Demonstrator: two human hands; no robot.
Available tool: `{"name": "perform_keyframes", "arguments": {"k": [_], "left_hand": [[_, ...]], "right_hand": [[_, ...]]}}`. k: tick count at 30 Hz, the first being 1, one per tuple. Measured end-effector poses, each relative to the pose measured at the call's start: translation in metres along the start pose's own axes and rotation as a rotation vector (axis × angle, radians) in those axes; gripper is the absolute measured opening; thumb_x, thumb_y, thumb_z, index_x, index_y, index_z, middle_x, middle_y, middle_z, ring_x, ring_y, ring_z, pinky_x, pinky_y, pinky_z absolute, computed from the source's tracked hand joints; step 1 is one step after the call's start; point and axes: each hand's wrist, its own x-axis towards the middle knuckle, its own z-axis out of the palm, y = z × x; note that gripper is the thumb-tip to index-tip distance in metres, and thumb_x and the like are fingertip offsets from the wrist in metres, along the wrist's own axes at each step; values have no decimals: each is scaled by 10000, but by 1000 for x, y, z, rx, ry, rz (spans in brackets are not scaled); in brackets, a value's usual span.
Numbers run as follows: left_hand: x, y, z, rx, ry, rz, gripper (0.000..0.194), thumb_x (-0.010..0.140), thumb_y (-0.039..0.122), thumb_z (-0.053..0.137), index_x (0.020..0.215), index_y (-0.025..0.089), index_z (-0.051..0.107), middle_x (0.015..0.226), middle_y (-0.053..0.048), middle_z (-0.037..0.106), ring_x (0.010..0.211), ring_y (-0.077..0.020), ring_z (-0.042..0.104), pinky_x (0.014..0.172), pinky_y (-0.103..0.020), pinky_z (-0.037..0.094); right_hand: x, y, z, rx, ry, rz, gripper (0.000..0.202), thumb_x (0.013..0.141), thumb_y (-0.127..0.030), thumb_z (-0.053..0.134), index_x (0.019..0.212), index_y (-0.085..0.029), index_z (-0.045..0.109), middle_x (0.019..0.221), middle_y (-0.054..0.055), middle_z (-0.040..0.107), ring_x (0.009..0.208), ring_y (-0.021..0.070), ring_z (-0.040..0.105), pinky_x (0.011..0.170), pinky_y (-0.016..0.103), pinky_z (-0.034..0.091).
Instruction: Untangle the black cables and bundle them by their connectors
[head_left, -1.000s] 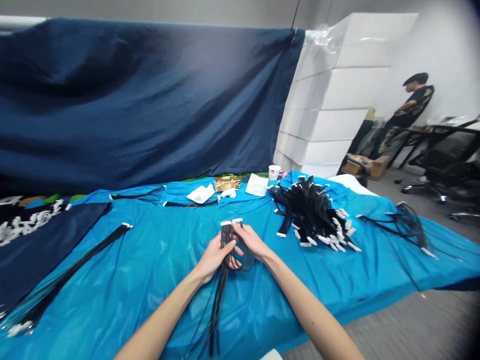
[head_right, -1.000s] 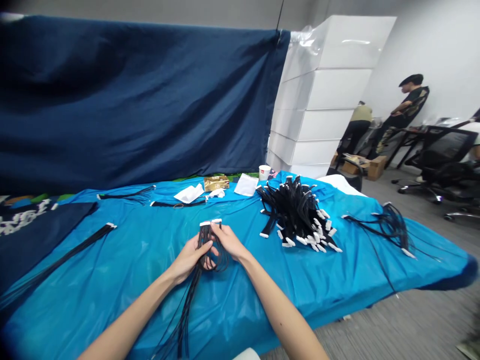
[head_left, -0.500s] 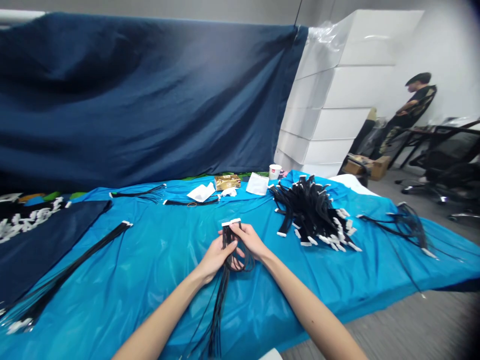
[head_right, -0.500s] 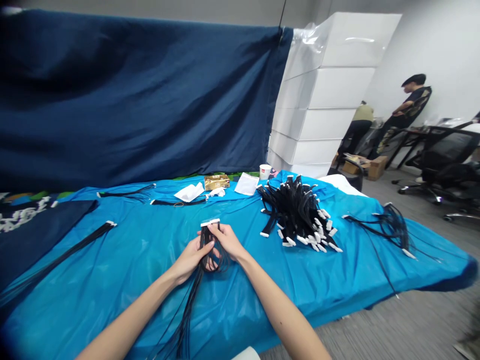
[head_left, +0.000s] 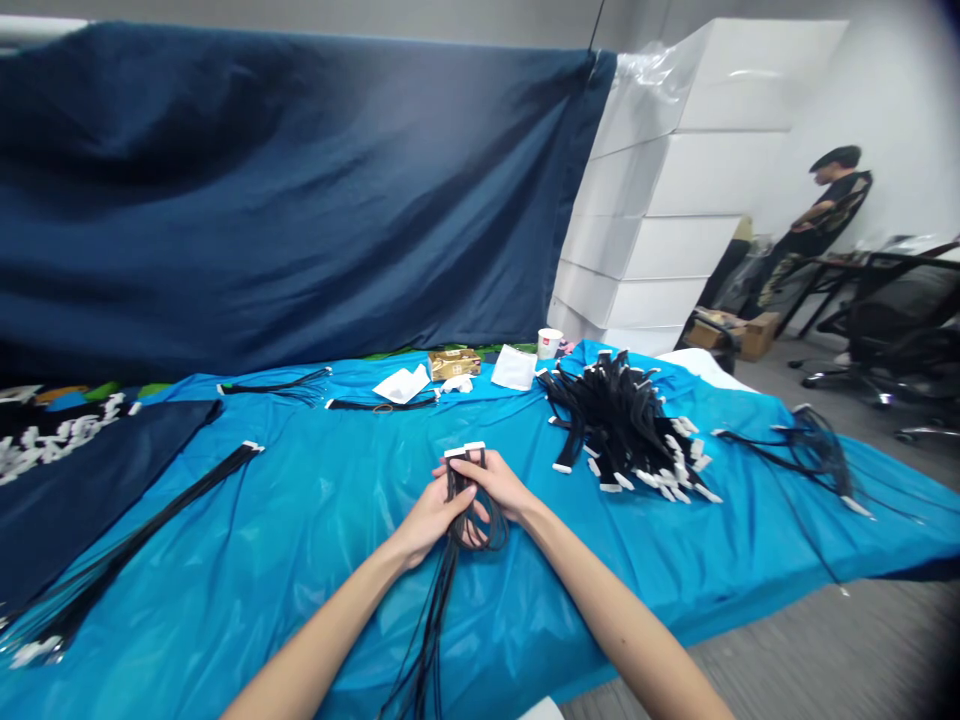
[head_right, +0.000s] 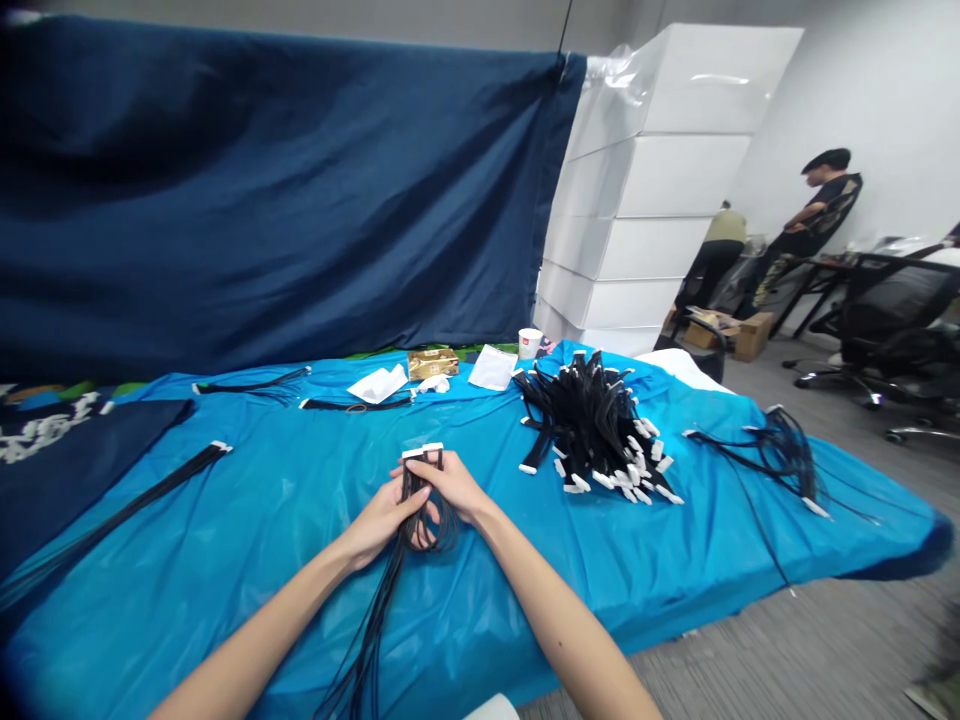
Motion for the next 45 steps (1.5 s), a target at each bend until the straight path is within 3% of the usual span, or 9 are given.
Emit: {"name": "perform_keyframes", "arguments": {"k": [7, 13, 15, 18, 21, 24, 27, 34, 45], "left_hand": [[5, -5, -8, 71, 38, -52, 392, 693, 490, 501, 781, 111, 555, 662, -80, 629, 563, -178, 609, 541, -295, 491], [9, -5, -16, 363, 437, 230, 326, 672, 414, 560, 871, 156, 571, 874, -78, 607, 765, -174, 577, 678, -275, 455], [7, -1, -14, 456, 505, 335, 317, 663, 382, 578, 910, 183, 570, 936, -75, 580, 840, -185, 549, 694, -276, 446], [3, 3, -9, 605, 456, 463, 257, 685, 333, 566, 911, 211, 583, 1001, -69, 547, 967, -200, 490, 822, -330, 394], [1, 3, -6, 801, 281, 557, 166, 699, 297, 559, 836, 224, 620, 1063, -67, 542, 1100, -218, 394, 951, -389, 269], [2, -2, -5, 934, 106, 584, 144, 712, 304, 547, 789, 230, 643, 1104, -56, 542, 1168, -221, 329, 1002, -408, 180], [3, -8, -6, 1004, 25, 577, 155, 720, 317, 536, 764, 227, 654, 1121, -50, 541, 1180, -222, 324, 1018, -421, 129], [3, -9, -8, 989, -1, 540, 154, 725, 311, 529, 712, 229, 659, 1112, -45, 550, 1179, -216, 332, 1019, -422, 119], [3, 0, -7, 850, 71, 509, 147, 721, 288, 543, 688, 192, 650, 971, -53, 624, 1038, -187, 477, 936, -356, 307]], "right_hand": [[2, 5, 0, 37, 54, 59, 338, 679, -404, 576, 866, -128, 631, 799, 77, 660, 622, 157, 613, 627, 270, 467], [8, 10, -4, 175, 166, 58, 275, 678, -346, 597, 843, -129, 628, 795, 64, 657, 702, 155, 613, 687, 271, 467], [10, 11, -6, 221, 214, 83, 252, 660, -324, 618, 820, -129, 629, 767, 59, 657, 706, 154, 615, 661, 250, 473], [12, 14, -10, 269, 259, 119, 226, 644, -297, 637, 789, -124, 631, 716, 51, 655, 623, 133, 611, 548, 200, 469], [13, 16, -12, 288, 283, 124, 205, 659, -282, 624, 785, -121, 628, 712, 51, 655, 568, 114, 600, 479, 175, 454], [14, 16, -13, 328, 288, 122, 195, 685, -273, 598, 793, -112, 621, 777, 80, 659, 649, 145, 619, 570, 219, 493], [14, 15, -13, 363, 296, 126, 176, 697, -252, 583, 786, -103, 615, 796, 100, 658, 722, 180, 626, 674, 282, 503], [14, 16, -11, 348, 330, 150, 163, 709, -241, 573, 788, -103, 607, 784, 102, 661, 694, 175, 633, 573, 239, 519], [15, 16, -11, 327, 339, 119, 176, 689, -265, 586, 765, -108, 608, 762, 83, 663, 699, 188, 632, 643, 282, 514]]}}
